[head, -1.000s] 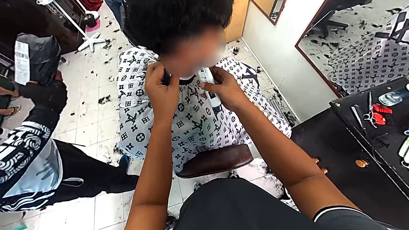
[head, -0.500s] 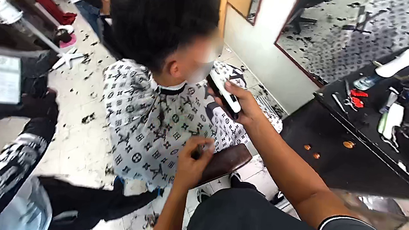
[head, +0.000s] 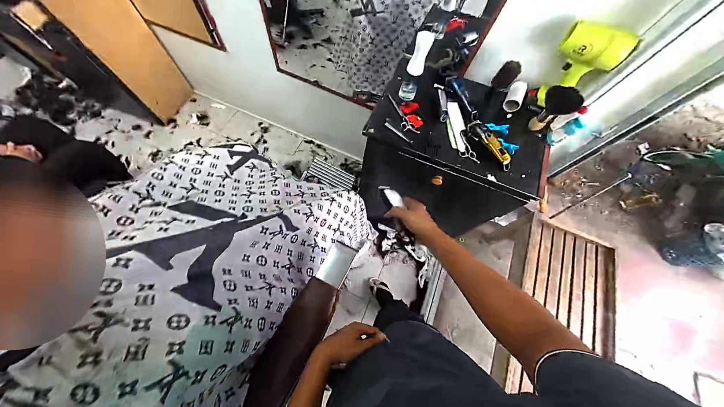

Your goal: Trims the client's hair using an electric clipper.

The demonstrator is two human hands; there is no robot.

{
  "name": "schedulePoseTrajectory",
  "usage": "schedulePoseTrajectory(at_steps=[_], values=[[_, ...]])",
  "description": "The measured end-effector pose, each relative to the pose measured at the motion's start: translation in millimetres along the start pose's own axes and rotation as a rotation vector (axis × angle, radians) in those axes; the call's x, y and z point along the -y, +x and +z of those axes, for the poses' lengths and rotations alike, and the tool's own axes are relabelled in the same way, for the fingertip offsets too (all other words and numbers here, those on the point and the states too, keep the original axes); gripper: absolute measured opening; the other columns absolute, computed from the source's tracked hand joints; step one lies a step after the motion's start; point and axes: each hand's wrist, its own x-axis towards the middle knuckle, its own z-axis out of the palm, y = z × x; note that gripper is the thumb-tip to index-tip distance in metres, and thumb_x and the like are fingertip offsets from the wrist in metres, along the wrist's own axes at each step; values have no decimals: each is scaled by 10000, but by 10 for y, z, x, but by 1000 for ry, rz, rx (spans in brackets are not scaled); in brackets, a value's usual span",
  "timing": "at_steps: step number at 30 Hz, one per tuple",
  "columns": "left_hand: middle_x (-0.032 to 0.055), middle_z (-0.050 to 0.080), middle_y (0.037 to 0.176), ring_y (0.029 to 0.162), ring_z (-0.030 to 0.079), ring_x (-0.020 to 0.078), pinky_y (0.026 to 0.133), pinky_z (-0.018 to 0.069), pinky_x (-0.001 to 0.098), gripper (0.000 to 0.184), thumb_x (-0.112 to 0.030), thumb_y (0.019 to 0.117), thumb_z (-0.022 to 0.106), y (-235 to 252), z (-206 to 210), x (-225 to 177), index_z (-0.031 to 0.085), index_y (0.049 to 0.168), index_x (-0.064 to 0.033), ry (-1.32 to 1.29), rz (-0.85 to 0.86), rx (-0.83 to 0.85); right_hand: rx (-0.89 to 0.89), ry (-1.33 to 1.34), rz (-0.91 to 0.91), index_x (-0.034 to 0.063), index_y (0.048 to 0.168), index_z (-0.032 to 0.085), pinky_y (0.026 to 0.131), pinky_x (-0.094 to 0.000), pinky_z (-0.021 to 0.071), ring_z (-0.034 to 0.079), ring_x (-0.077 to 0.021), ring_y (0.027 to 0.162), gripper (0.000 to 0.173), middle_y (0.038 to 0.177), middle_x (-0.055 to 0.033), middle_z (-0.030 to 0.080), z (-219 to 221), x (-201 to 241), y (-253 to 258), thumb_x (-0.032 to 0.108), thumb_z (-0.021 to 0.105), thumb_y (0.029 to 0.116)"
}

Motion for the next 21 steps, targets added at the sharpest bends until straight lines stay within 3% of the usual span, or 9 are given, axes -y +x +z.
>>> schedulePoseTrajectory(at_steps=[2, 4, 6, 8, 13, 17, 19, 21], values=[[159, 702, 1235, 1163, 655, 186, 1079, 478, 409, 387, -285, 1098, 483, 364, -164, -88, 702, 1250, -4, -7, -28, 66, -179, -41, -26, -7, 1352, 537, 655, -473, 568, 644, -273, 712, 543, 972, -198, 666, -473, 92, 475, 317, 693, 946], [164, 704, 1211, 1146, 655, 189, 1066, 481, 408, 379, -275, 1095, 491, 718, -275, -232, 701, 1232, 9, -1, -58, 109, -339, -141, -20, -6, 1363, 534, 793, -593, 570, 684, -390, 900, 584, 1098, -263, 665, -974, 230, 982, 334, 720, 926], [177, 695, 1161, 1094, 650, 198, 1027, 490, 402, 347, -243, 1086, 511, 1022, -388, -384, 686, 1206, 32, 10, -84, 159, -433, -257, -5, -11, 1374, 552, 953, -651, 493, 625, -457, 1131, 608, 1234, -300, 627, -1400, 418, 1430, 322, 750, 906], [188, 692, 1138, 1072, 648, 209, 1009, 495, 402, 294, -180, 1062, 546, 1255, -506, -484, 682, 1196, 44, 26, -104, 205, -453, -372, 1, -9, 1374, 578, 1018, -664, 450, 555, -476, 1253, 615, 1337, -314, 571, -1711, 518, 1848, 329, 758, 893], [183, 696, 1076, 1005, 652, 230, 952, 510, 438, 233, -125, 1017, 593, 1595, -712, -635, 694, 1154, 36, 64, -196, 275, -423, -545, -10, 7, 1323, 627, 990, -667, 476, 571, -470, 1241, 548, 1320, -286, 596, -1998, 554, 2580, 316, 743, 885], [209, 690, 1012, 953, 651, 279, 910, 515, 477, 212, -99, 995, 609, 1683, -826, -692, 690, 1104, 65, 80, -202, 268, -498, -578, -102, -5, 1336, 614, 1014, -677, 455, 552, -483, 1260, 558, 1341, -302, 578, -2030, 475, 2782, 322, 736, 900], [211, 684, 1006, 951, 651, 283, 911, 515, 471, 236, -137, 1009, 615, 1707, -842, -671, 679, 1095, 74, 87, -185, 154, -496, -631, -223, -14, 1403, 555, 1087, -669, 393, 483, -492, 1334, 586, 1425, -305, 513, -2002, 519, 2739, 309, 712, 940], [203, 710, 1015, 985, 689, 313, 942, 535, 517, 270, -213, 1008, 636, 1709, -885, -675, 698, 1080, 40, 170, -233, -143, -365, -729, -347, 9, 1433, 549, 1114, -656, 379, 473, -467, 1366, 541, 1474, -280, 496, -1841, 612, 2638, 307, 631, 988]])
